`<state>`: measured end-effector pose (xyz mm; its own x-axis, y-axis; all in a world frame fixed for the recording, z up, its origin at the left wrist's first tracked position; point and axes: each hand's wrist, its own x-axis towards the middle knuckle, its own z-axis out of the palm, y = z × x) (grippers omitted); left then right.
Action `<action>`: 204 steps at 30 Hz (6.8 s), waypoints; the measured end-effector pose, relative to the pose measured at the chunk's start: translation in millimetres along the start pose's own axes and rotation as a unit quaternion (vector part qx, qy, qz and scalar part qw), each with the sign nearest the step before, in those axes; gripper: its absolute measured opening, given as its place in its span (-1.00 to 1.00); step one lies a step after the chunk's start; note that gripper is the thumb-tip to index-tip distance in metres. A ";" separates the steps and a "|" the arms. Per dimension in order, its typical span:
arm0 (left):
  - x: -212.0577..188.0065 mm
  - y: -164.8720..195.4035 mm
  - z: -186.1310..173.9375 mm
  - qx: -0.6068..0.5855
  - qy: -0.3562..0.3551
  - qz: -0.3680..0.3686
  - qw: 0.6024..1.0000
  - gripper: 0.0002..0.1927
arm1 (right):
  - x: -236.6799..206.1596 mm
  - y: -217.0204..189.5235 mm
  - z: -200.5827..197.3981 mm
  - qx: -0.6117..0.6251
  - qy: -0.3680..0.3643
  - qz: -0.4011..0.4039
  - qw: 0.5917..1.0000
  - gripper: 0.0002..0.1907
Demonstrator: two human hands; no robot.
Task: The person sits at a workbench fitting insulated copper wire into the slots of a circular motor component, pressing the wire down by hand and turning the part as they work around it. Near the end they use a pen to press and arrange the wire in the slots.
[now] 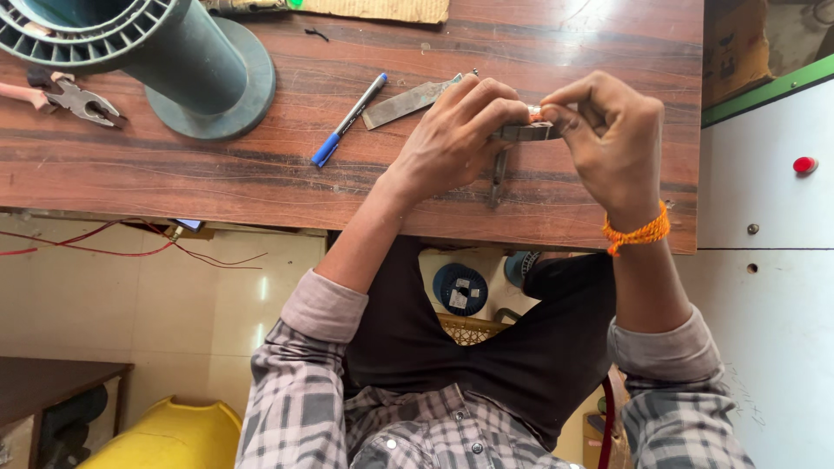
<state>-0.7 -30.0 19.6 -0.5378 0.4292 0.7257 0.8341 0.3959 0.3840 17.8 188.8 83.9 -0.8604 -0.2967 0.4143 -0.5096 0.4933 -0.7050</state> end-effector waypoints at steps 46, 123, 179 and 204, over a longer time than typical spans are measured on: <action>25.9 -82.3 0.0 -0.484 -0.224 -0.135 0.835 -0.72 | -12.2 -52.7 21.0 -0.082 -0.015 0.025 0.996 -0.91; 24.0 -71.4 1.2 -0.531 -0.196 -0.192 0.802 -0.64 | 26.5 -35.7 -5.0 -0.146 -0.131 -0.015 0.980 -0.84; 4.6 5.0 9.9 0.004 0.027 0.006 1.000 -0.53 | -15.9 -42.3 -33.1 0.062 -0.021 0.155 0.986 -0.90; 2.2 4.3 9.6 0.004 0.035 0.012 0.999 -0.60 | 18.4 -23.4 -30.9 -0.016 -0.045 0.069 0.996 -0.92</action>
<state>0.6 -19.6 17.4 -0.5083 0.3813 0.7721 0.8450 0.3939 0.3618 13.8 197.0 125.8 -0.9190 -0.2955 0.2610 -0.3880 0.5601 -0.7320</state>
